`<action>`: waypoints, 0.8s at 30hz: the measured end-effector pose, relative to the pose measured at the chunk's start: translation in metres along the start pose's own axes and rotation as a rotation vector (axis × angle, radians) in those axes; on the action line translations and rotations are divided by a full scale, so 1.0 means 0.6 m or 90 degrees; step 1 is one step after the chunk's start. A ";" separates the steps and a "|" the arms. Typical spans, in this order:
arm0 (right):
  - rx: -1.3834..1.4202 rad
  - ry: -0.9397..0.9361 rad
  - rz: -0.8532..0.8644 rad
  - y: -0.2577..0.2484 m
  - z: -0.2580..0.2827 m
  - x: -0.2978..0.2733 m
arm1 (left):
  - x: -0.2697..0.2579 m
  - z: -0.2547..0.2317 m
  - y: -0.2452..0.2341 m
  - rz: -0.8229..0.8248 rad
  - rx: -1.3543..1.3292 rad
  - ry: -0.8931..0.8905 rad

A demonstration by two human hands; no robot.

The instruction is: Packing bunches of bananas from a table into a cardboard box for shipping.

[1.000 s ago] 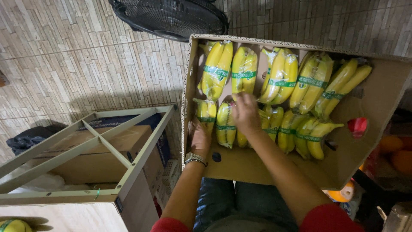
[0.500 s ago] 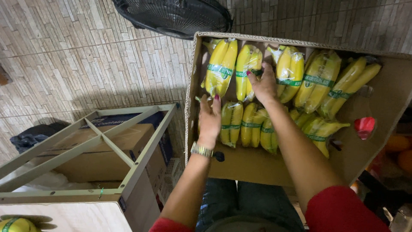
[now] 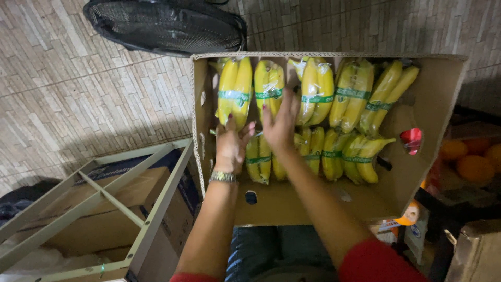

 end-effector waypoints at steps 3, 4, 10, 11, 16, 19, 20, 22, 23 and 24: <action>0.039 0.008 0.157 -0.033 -0.003 -0.068 | -0.017 -0.001 -0.007 0.031 0.042 -0.032; 0.042 0.006 0.156 -0.049 -0.015 -0.088 | -0.045 -0.005 -0.008 0.031 0.043 -0.028; 0.094 0.011 0.296 -0.157 -0.035 -0.206 | -0.174 0.017 -0.066 0.047 0.120 -0.040; 0.088 0.006 0.311 -0.178 -0.024 -0.218 | -0.182 0.036 -0.094 0.064 0.137 -0.049; -0.105 -0.166 0.216 -0.286 0.033 -0.279 | -0.200 0.069 -0.190 0.157 0.433 0.003; -0.268 -0.188 0.251 -0.321 0.040 -0.294 | -0.228 0.041 -0.161 0.293 0.798 0.245; -0.319 -0.171 0.339 -0.321 0.026 -0.292 | -0.241 0.028 -0.134 0.320 0.876 0.196; -0.368 -0.151 0.419 -0.328 0.024 -0.268 | -0.254 0.011 -0.088 0.349 0.958 0.150; -0.292 0.047 0.506 -0.334 0.030 -0.246 | -0.253 0.009 -0.068 0.381 1.013 0.123; -0.205 0.247 0.589 -0.342 0.037 -0.231 | -0.254 0.009 -0.052 0.411 1.068 0.090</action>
Point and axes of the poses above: each hand's wrist, its own x-axis towards the middle knuckle, its own y-axis out of the palm, z = x × y, the point moved 1 cm from there along x, towards the middle knuckle
